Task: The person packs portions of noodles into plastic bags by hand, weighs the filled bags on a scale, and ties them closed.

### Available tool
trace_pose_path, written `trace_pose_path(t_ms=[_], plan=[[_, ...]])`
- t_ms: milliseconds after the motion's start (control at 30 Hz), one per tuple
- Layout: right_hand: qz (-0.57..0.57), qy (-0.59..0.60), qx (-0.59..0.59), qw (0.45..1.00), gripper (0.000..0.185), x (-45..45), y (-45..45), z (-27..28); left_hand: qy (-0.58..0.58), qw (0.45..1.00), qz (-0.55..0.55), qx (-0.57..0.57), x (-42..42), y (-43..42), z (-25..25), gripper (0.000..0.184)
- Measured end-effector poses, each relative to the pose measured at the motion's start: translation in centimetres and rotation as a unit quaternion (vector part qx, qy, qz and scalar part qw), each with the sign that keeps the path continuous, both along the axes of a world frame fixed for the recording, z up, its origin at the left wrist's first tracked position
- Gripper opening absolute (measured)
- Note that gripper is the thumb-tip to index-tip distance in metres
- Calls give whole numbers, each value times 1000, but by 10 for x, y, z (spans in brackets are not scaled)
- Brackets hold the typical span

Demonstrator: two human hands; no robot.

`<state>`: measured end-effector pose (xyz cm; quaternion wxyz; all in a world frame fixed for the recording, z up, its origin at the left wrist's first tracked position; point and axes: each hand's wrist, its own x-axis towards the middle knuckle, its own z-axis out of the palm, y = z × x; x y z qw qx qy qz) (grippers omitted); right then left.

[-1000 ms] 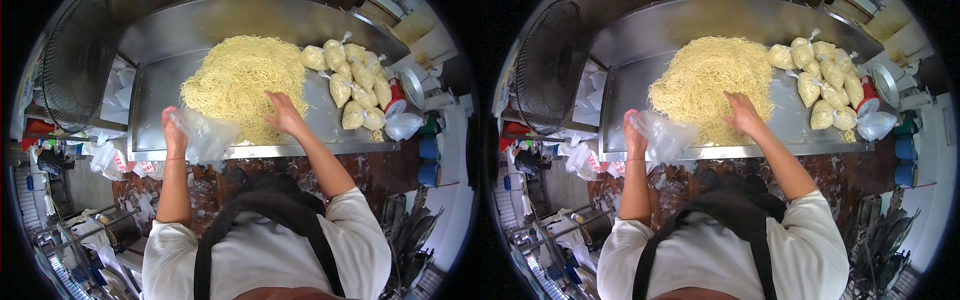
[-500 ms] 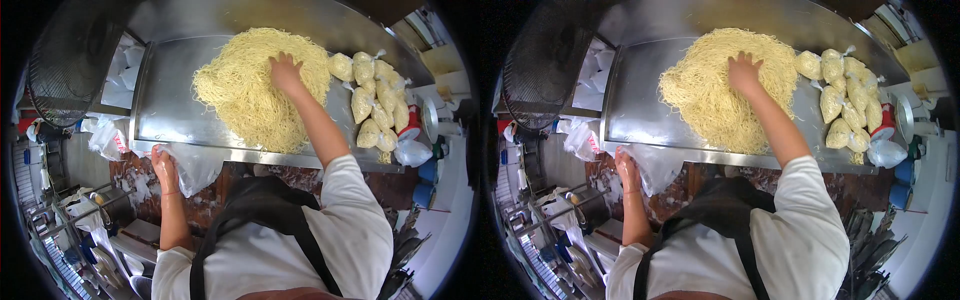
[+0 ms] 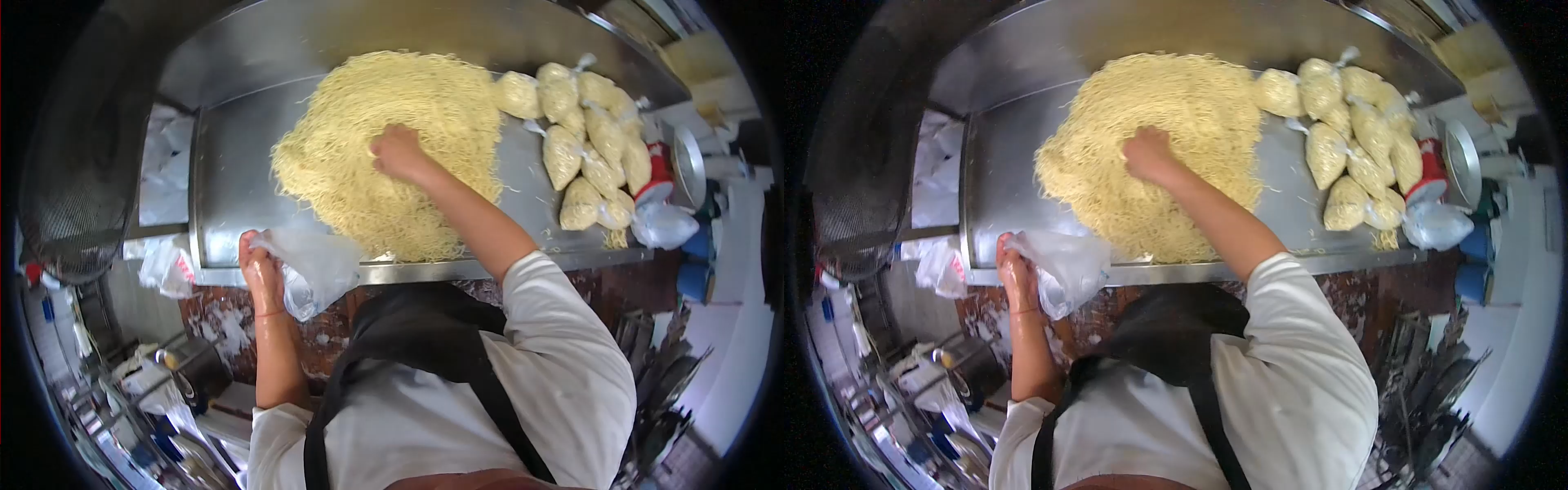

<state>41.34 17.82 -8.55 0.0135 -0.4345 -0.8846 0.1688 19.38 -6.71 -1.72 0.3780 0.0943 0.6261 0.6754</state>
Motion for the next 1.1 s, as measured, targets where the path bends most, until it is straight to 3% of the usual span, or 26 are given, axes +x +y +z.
trace_pose_path(t_ms=[67,200,300,333,467,633,700,833,933,967,1033,1100], plan=[[10,-8,4,1000,14,-2,0,-10,-10,999,-30,14,-5,4,-17,26],[3,44,-53,998,15,7,-5,23,-30,999,-27,27,6,25,-12,22],[-33,237,-282,929,22,32,-5,80,-17,997,-76,24,2,38,-10,21],[-35,308,-278,909,27,40,-7,85,-27,996,-84,18,-2,41,-11,23],[-47,428,-268,862,13,98,-26,160,-25,994,-105,23,-28,53,-21,30],[-108,549,-95,823,14,176,-64,231,-33,992,-116,40,-70,61,-23,31],[-88,668,-115,730,19,210,-79,243,-31,991,-127,25,-93,58,-27,32],[-117,754,-3,646,12,234,-99,262,-27,987,-156,-12,-136,60,-35,32],[-178,747,71,636,15,265,-102,257,-35,983,-180,-5,-152,69,-38,32],[-290,701,131,638,17,280,-96,243,-28,982,-186,-5,-155,73,-39,32],[-351,640,101,676,13,298,-83,194,-14,980,-197,-5,-156,79,-42,31],[-374,673,22,637,10,311,-76,132,-24,981,-194,-11,-150,82,-38,30]])
